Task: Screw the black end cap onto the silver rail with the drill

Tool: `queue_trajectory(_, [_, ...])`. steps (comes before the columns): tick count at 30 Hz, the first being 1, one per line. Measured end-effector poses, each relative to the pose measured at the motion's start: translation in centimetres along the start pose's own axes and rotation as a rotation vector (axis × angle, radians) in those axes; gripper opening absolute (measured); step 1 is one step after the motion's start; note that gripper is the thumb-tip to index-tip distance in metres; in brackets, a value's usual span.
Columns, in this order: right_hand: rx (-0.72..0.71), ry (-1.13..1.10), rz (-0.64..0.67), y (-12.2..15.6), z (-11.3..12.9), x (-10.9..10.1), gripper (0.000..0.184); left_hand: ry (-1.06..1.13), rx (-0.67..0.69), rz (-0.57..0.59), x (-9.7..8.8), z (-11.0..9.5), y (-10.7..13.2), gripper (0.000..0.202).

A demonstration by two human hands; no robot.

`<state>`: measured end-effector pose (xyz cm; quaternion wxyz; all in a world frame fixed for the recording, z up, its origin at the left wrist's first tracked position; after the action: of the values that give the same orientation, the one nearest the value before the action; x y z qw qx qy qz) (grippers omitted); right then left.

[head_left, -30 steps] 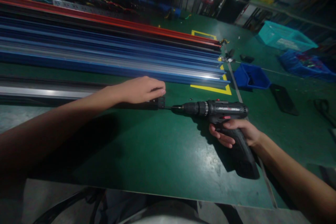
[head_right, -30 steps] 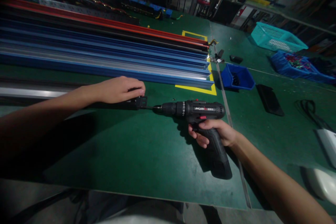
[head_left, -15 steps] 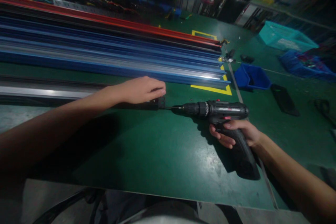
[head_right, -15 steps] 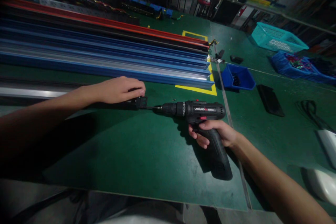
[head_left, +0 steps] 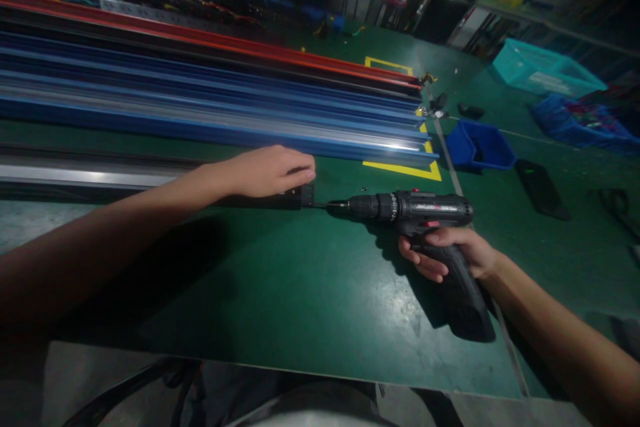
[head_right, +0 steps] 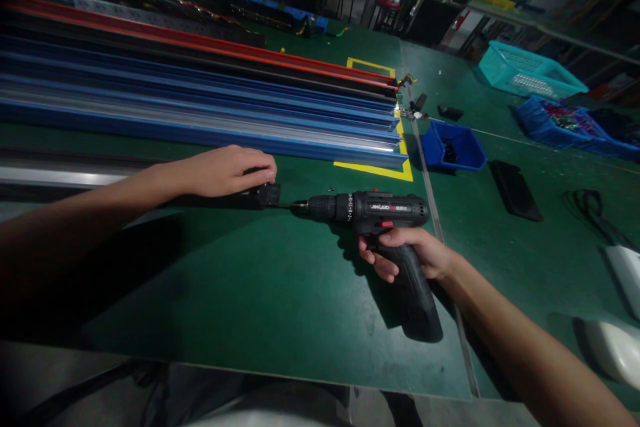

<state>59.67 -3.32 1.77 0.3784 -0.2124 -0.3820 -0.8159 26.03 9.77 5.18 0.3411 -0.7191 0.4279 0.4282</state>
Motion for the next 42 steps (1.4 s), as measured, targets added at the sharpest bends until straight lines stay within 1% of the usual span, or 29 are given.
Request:
queue_trajectory(9, [0.002, -0.002, 0.010, 0.02, 0.08, 0.05, 0.032, 0.002, 0.007, 0.008, -0.04, -0.01, -0.06, 0.040])
queue_trajectory(18, [0.019, -0.011, -0.024, 0.01, 0.03, 0.17, 0.032, -0.012, 0.014, 0.006, 0.00, 0.01, 0.01, 0.041])
queue_trajectory(29, [0.014, -0.015, -0.006, 0.01, 0.04, 0.08, 0.032, -0.010, 0.009, 0.008, -0.05, -0.04, 0.02, 0.041])
queue_trajectory(42, [0.007, 0.013, -0.018, 0.11, -0.01, 0.11, 0.030, -0.005, -0.001, 0.011, -0.01, -0.01, 0.04, 0.041])
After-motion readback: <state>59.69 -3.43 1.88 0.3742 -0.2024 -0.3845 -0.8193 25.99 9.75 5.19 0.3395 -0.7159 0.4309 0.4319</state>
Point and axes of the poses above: each hand's wrist, its own y-axis away from the middle knuckle, its own x-axis out of the palm, z = x × y, the point moved 3 cm from there along -y, towards the middle knuckle, and after that the axes turned 12 degrees about x, right-handed, at the moved point
